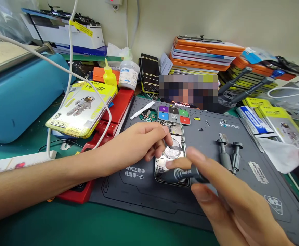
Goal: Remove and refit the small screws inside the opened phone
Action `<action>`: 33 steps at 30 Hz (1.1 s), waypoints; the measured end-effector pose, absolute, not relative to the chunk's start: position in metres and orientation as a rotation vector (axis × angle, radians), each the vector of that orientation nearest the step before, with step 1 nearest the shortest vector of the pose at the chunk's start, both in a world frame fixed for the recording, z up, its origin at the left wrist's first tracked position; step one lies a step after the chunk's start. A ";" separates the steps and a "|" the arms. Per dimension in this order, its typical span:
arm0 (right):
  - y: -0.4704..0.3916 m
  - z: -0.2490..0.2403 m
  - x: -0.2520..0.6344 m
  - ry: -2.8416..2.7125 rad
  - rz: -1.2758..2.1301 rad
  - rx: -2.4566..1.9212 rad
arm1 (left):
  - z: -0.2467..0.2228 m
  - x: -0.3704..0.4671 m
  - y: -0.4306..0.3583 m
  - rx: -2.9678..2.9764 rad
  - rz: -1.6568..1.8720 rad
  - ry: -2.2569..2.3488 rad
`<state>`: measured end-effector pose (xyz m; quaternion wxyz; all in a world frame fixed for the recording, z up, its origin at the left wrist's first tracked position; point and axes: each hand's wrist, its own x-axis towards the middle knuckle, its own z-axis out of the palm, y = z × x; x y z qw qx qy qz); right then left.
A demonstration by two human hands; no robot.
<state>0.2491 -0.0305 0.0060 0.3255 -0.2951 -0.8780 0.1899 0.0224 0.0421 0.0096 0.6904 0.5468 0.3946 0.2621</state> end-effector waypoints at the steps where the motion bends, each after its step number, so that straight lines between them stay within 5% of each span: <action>1: -0.032 0.006 0.249 -2.294 0.482 -0.762 | 0.009 0.023 0.042 1.221 0.589 0.887; 16: -0.041 0.004 0.248 -2.282 0.233 -0.841 | 0.011 0.024 0.041 1.206 0.582 0.909; 33: -0.042 0.007 0.246 -2.212 0.367 -0.835 | 0.015 0.026 0.041 1.222 0.558 0.932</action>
